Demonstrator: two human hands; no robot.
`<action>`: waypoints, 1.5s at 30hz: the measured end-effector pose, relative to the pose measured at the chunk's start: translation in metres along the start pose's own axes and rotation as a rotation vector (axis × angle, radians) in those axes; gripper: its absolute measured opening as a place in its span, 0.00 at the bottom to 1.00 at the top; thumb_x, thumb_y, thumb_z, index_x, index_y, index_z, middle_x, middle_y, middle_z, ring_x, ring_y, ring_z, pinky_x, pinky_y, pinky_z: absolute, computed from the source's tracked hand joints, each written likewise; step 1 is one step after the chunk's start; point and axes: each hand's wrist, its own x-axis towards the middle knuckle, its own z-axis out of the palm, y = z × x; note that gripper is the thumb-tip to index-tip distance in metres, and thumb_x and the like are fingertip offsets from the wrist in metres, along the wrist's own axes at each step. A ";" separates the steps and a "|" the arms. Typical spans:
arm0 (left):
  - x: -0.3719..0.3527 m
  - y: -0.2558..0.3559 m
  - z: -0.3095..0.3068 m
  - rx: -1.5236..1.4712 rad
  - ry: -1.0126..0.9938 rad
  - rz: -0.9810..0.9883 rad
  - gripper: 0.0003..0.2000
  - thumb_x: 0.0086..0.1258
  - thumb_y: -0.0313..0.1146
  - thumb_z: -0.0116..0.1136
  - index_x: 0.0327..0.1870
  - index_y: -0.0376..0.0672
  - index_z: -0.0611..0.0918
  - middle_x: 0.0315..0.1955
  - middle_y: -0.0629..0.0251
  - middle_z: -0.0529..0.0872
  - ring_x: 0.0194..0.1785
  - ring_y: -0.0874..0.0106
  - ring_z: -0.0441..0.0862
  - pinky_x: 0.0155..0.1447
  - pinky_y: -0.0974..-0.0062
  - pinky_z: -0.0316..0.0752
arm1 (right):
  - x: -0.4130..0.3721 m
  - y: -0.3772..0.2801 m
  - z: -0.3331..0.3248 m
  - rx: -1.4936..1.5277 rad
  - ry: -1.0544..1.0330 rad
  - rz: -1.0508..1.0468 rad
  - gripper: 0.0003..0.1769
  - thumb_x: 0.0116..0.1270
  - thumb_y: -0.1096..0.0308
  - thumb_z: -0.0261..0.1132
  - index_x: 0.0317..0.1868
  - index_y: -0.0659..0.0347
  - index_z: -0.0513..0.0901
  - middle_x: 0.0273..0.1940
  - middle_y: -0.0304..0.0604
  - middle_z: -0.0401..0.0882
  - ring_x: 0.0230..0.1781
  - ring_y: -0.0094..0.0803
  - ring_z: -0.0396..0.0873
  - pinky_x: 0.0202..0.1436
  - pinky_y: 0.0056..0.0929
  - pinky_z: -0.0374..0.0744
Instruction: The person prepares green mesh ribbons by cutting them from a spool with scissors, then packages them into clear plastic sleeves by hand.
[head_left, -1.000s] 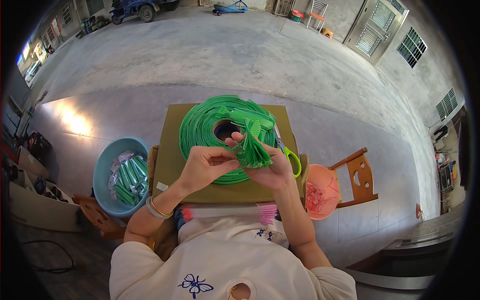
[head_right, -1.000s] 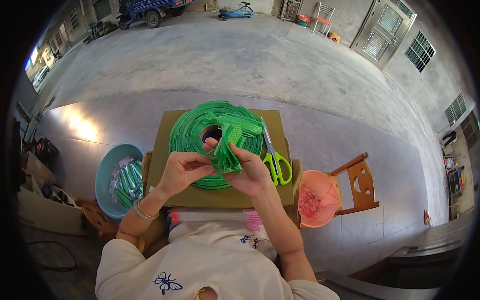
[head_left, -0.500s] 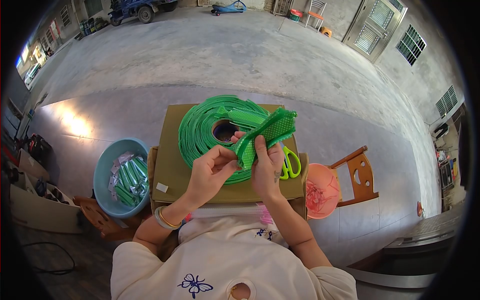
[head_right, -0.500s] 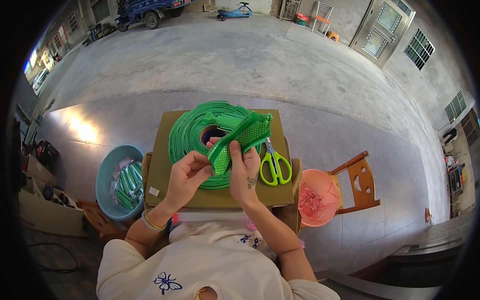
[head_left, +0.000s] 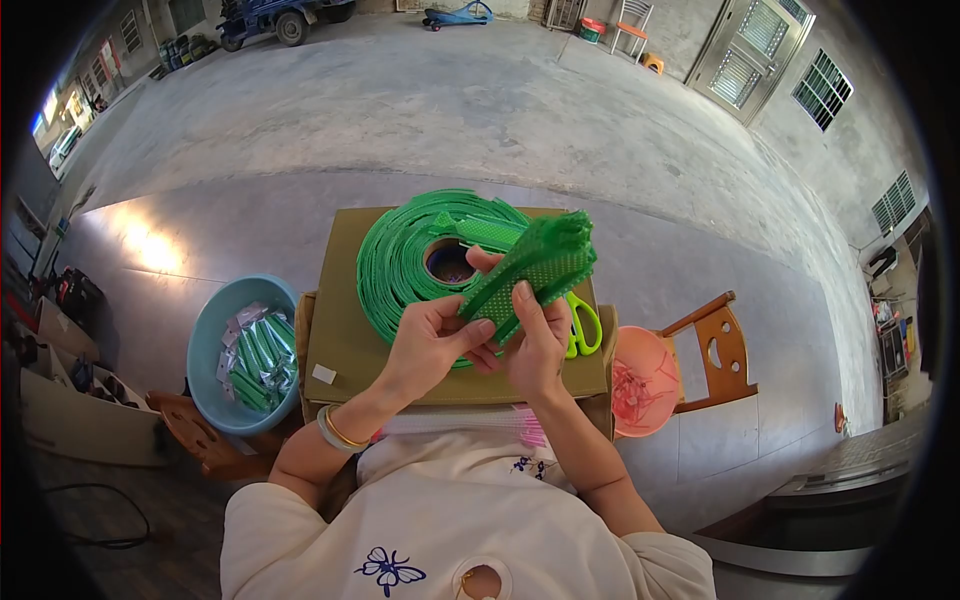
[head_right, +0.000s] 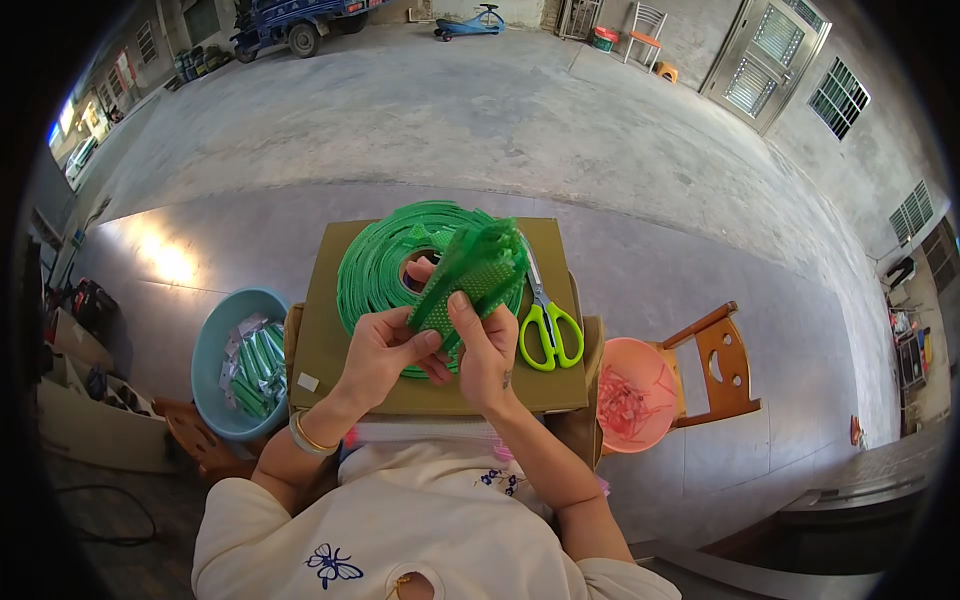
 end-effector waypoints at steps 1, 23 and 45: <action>0.000 0.000 0.004 -0.037 -0.010 -0.009 0.12 0.65 0.25 0.57 0.48 0.33 0.77 0.29 0.61 0.84 0.28 0.74 0.83 0.35 0.80 0.80 | -0.003 0.000 -0.003 0.042 -0.026 0.057 0.14 0.73 0.66 0.48 0.49 0.69 0.73 0.41 0.47 0.80 0.37 0.27 0.78 0.42 0.24 0.77; 0.017 0.048 -0.022 0.634 0.283 0.194 0.07 0.62 0.25 0.60 0.40 0.34 0.81 0.26 0.62 0.85 0.26 0.80 0.82 0.29 0.83 0.76 | 0.013 -0.001 -0.033 -0.813 -0.352 0.348 0.11 0.70 0.65 0.52 0.38 0.66 0.75 0.18 0.40 0.72 0.17 0.23 0.68 0.22 0.25 0.66; -0.047 -0.045 -0.007 1.352 -0.492 0.030 0.05 0.52 0.31 0.58 0.25 0.41 0.81 0.21 0.56 0.82 0.28 0.58 0.81 0.33 0.62 0.74 | 0.017 -0.018 -0.043 -0.528 -0.188 0.297 0.16 0.72 0.59 0.52 0.39 0.64 0.77 0.21 0.31 0.72 0.16 0.13 0.65 0.17 0.13 0.61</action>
